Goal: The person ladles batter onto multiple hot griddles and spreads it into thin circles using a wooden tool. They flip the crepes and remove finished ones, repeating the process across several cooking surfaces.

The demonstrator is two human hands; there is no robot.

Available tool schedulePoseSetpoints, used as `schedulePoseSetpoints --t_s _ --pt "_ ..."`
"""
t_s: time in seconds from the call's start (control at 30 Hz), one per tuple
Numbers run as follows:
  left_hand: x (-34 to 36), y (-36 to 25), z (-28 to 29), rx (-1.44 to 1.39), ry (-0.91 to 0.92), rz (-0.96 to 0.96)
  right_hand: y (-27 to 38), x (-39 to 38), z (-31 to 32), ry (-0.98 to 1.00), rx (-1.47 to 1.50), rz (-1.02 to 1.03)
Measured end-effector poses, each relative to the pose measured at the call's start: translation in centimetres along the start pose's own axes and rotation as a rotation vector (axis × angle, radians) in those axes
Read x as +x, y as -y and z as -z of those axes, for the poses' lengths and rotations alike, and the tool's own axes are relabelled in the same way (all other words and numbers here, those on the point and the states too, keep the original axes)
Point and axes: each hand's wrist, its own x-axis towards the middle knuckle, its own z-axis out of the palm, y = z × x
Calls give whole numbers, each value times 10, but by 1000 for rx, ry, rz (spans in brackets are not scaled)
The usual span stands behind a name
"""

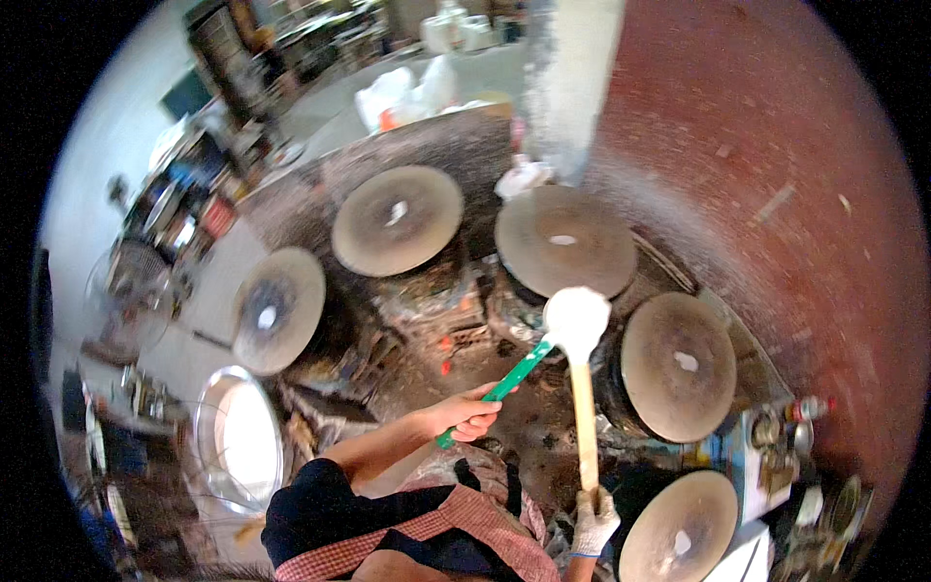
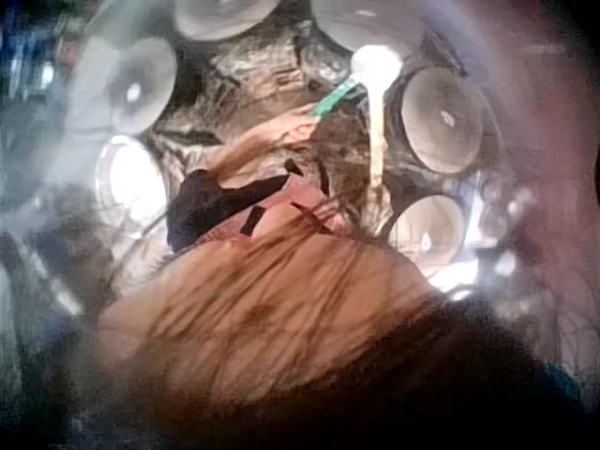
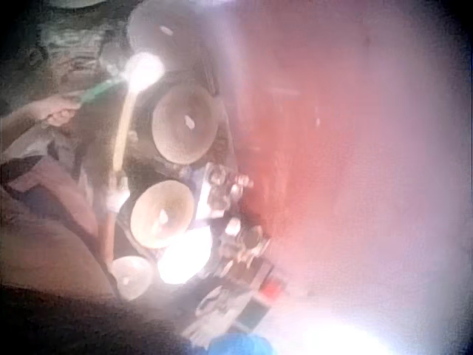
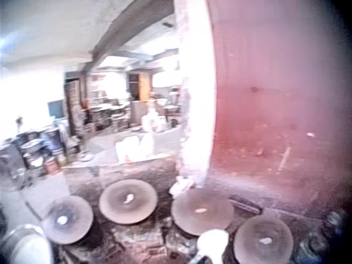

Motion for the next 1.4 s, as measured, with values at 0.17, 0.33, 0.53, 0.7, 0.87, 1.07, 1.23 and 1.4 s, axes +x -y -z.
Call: schedulePoseSetpoints --t_s 0.17,0.33,0.53,0.7,0.87,1.07,1.23,1.4 --pt "-29 22 -2 -81 -94 -209 9 50 -35 276 0 107" --pt "-56 53 30 -537 -395 -226 -6 65 -46 545 -381 311" --pt "-131 68 17 -292 -455 -520 49 64 -105 718 -178 346" --pt "-158 34 46 -526 -516 -526 62 60 -178 845 -271 427" --pt "-181 -4 123 -1166 -174 -352 40 50 -197 795 -567 495" --pt "-182 -112 174 -940 -49 -313 56 69 -218 494 -686 494" --pt "-154 -229 185 -496 -215 -393 59 118 -248 283 -361 353" --pt "-99 -301 225 -22 -590 -464 186 131 -337 469 -68 507"
